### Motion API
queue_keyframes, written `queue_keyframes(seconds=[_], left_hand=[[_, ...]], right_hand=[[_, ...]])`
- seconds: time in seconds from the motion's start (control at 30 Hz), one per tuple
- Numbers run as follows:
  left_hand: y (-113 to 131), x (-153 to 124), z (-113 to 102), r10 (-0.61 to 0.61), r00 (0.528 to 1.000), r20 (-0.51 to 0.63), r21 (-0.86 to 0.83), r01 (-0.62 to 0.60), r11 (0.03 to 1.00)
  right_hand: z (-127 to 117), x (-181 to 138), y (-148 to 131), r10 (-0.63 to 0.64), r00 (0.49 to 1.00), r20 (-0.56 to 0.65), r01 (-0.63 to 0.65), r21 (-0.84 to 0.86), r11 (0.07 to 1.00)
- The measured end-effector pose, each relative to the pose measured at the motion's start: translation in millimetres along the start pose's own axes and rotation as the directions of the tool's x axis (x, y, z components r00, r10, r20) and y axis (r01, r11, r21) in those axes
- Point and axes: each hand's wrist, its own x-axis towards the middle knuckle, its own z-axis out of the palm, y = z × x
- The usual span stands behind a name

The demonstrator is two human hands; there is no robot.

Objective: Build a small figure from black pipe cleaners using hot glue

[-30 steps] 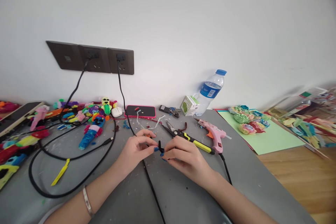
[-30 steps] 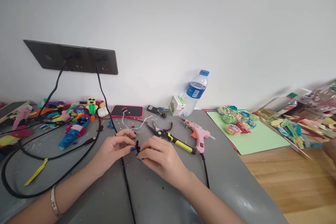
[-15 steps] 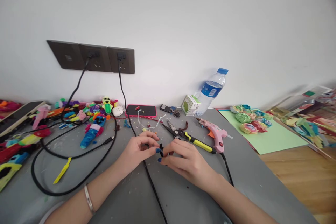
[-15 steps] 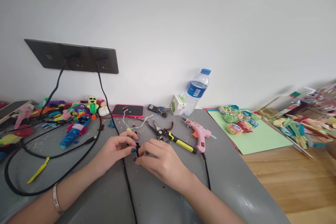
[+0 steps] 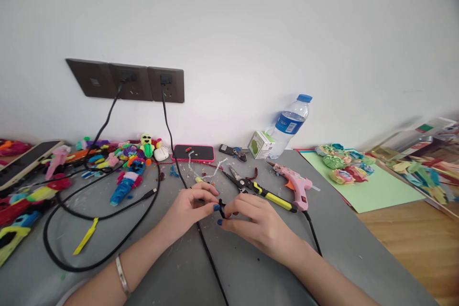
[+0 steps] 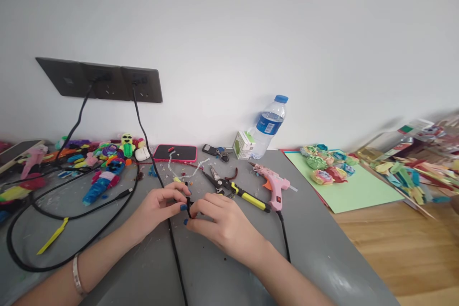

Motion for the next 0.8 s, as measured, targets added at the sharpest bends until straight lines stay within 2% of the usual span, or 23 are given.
queue_keyframes(seconds=[0.57, 0.8], left_hand=[[0.0, -0.5, -0.4, -0.025, 0.999, 0.034, 0.073, 0.022, 0.997], [-1.9, 0.6, 0.2, -0.015, 0.999, 0.031, 0.083, 0.012, 0.997]], right_hand=[[3.0, -1.9, 2.0, -0.016, 1.000, -0.007, 0.016, 0.021, 1.000], [2.1, -1.4, 1.7, 0.024, 0.999, -0.029, -0.022, 0.075, 0.997]])
